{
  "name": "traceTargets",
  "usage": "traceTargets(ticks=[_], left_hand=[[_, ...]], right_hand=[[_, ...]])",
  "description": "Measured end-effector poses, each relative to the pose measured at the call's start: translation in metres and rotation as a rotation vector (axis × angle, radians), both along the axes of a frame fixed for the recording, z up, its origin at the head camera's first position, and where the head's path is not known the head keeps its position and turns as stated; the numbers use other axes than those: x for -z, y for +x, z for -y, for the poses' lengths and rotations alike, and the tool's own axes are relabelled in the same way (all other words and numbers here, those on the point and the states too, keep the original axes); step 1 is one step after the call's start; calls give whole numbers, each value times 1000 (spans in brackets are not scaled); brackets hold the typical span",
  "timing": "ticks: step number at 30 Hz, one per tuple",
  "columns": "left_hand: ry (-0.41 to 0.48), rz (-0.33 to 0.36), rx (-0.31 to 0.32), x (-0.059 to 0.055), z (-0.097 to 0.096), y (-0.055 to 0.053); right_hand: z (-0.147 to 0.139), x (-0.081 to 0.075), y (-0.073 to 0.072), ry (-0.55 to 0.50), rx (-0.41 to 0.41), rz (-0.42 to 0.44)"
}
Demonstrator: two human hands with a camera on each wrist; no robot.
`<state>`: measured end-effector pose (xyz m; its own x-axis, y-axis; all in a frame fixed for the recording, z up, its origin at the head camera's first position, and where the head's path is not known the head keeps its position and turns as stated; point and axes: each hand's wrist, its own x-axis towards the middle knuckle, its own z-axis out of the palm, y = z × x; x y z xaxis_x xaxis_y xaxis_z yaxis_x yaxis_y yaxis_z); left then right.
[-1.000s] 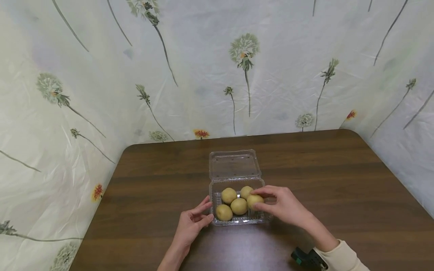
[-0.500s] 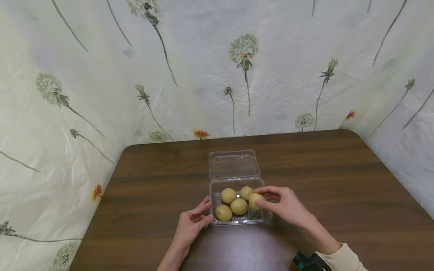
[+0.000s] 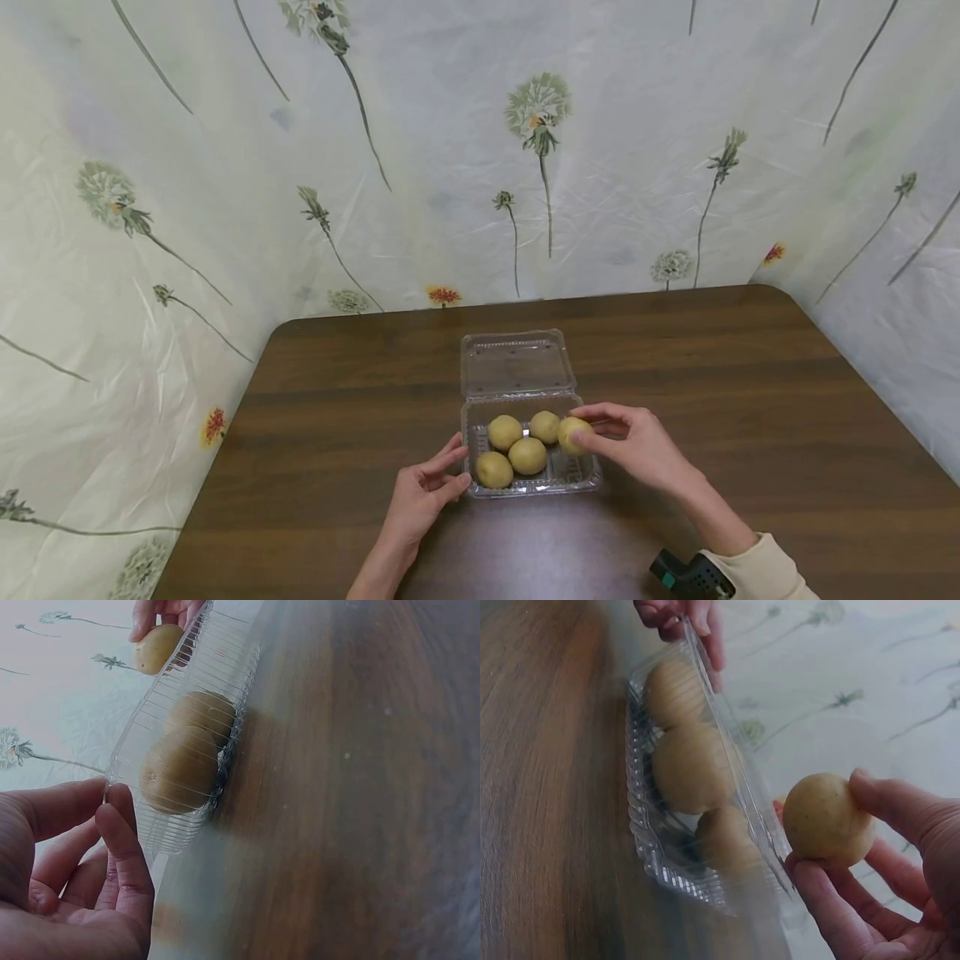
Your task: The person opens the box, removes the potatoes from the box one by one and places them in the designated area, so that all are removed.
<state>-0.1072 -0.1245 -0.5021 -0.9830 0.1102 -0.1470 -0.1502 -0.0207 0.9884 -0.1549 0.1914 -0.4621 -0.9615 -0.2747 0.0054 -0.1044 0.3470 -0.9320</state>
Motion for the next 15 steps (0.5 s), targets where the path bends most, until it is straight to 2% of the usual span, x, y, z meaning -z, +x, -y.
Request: traceTargets(ticks=[6, 15], left_hand=[[0, 20, -4, 0, 0, 0], [6, 28, -4, 0, 0, -1]], right_hand=[[-3, -2, -1, 19, 66, 2], [-6, -5, -3, -8, 107, 47]])
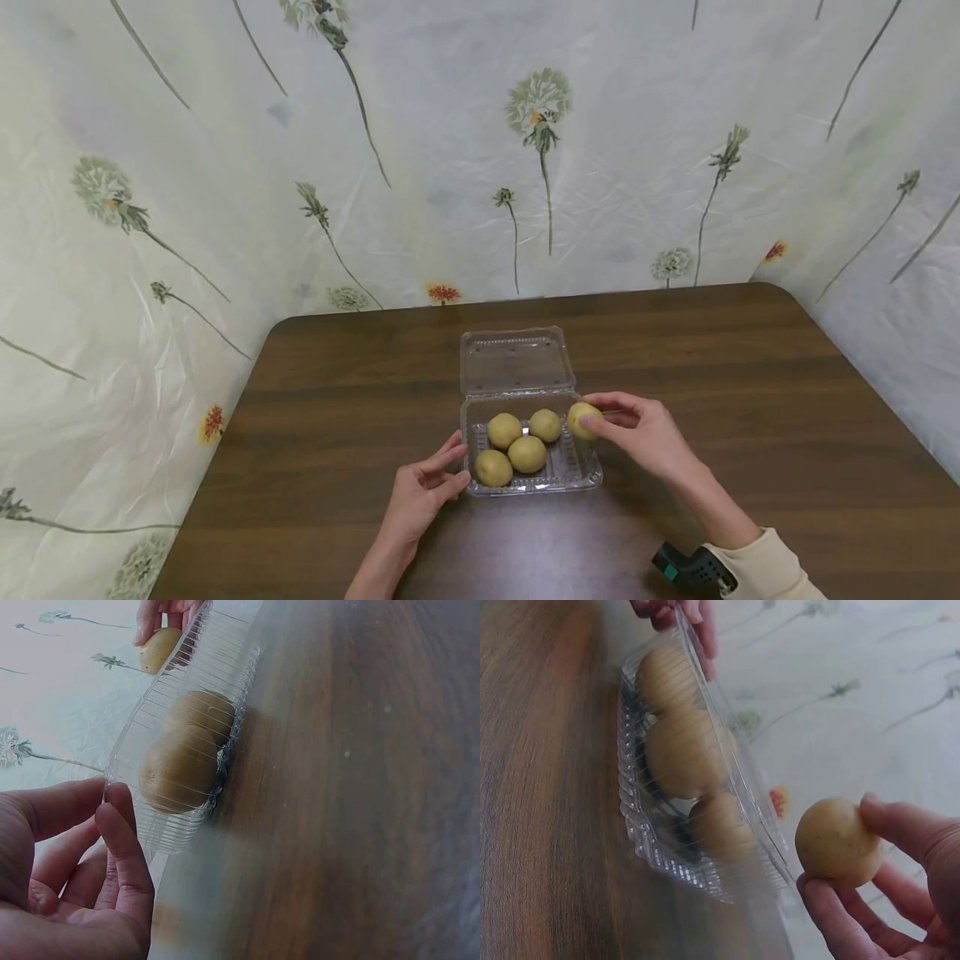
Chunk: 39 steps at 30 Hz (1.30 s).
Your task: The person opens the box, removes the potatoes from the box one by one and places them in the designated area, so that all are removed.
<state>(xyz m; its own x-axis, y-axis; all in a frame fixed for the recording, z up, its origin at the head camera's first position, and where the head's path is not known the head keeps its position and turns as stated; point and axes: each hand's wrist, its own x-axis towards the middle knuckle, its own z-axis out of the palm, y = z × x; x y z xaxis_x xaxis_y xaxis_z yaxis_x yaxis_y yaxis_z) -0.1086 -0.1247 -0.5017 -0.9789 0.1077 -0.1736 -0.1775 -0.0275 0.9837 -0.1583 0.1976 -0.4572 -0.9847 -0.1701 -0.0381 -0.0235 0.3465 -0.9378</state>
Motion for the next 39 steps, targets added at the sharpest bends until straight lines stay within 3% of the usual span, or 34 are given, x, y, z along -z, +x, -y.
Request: traceTargets(ticks=[11, 19, 39], left_hand=[[-6, 7, 7, -3, 1, 0], [-2, 10, 5, -2, 1, 0], [1, 8, 4, -2, 0, 0]], right_hand=[[-4, 8, -5, -1, 70, 4], [-9, 11, -9, -13, 83, -5], [-17, 11, -16, 69, 116, 0]])
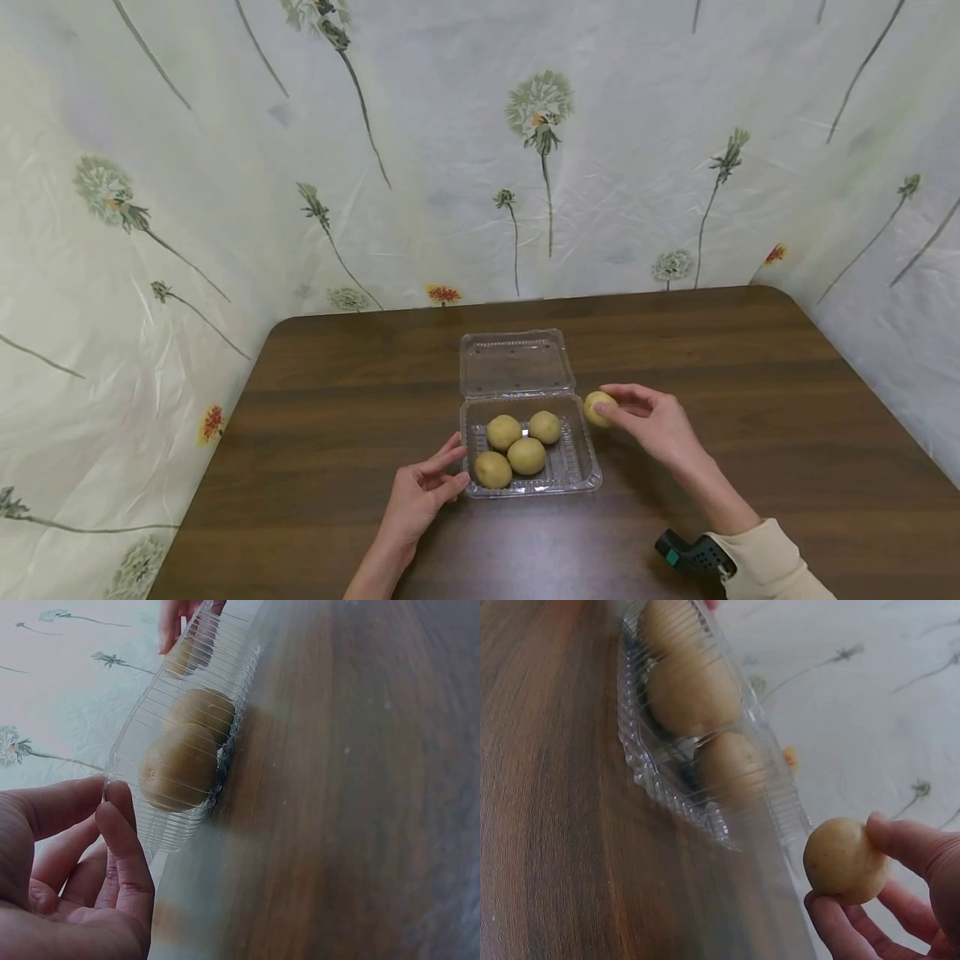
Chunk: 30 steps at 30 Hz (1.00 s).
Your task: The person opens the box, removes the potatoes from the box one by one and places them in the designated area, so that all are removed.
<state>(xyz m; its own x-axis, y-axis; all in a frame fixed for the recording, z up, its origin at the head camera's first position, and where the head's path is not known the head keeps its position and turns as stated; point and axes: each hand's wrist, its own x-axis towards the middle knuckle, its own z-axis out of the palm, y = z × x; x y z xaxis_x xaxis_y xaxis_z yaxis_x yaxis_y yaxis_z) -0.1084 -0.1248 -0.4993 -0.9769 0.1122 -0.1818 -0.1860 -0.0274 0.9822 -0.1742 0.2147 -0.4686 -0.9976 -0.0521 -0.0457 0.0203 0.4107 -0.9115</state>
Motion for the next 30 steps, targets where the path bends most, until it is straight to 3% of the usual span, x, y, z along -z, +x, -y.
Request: traceTargets(ticks=[30], left_hand=[[-8, 4, -5, 0, 0, -1]], right_hand=[[-15, 20, -15, 139, 57, 31]])
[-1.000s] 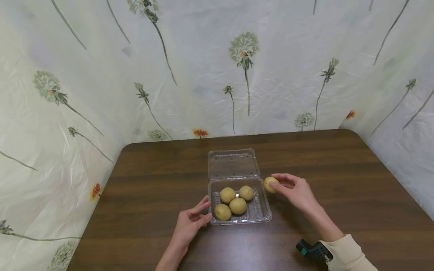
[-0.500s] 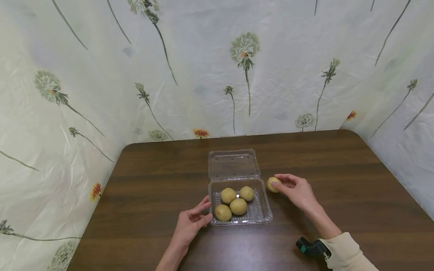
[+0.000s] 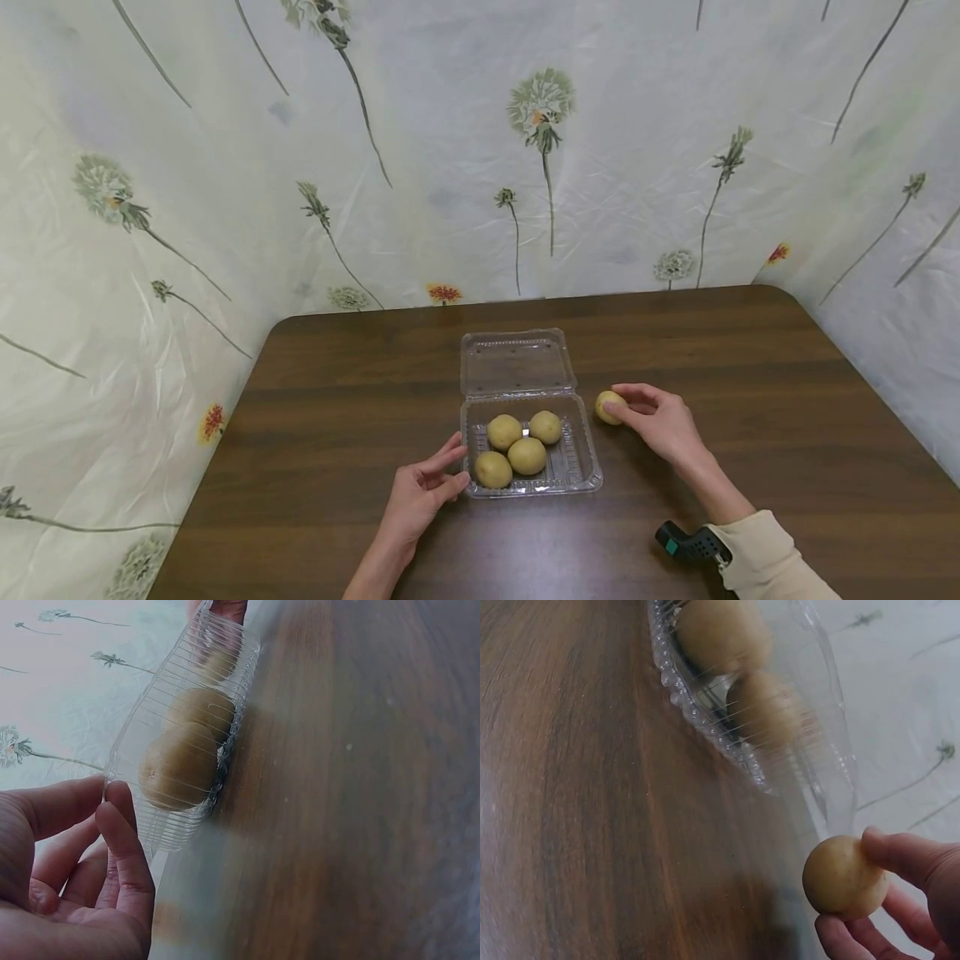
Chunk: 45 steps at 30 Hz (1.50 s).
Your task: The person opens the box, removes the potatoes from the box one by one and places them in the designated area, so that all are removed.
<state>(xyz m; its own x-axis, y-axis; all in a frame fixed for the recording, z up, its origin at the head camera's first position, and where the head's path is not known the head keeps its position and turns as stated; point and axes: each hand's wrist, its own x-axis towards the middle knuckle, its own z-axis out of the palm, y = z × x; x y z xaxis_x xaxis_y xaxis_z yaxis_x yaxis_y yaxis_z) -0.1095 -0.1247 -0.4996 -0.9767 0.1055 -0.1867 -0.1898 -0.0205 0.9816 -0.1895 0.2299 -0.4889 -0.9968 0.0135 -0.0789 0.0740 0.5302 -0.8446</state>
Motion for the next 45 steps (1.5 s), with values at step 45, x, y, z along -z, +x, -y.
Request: traceTargets(ticks=[45], left_hand=[[19, -14, 1, 3, 1, 0]], right_hand=[[-5, 3, -5, 40, 6, 61]])
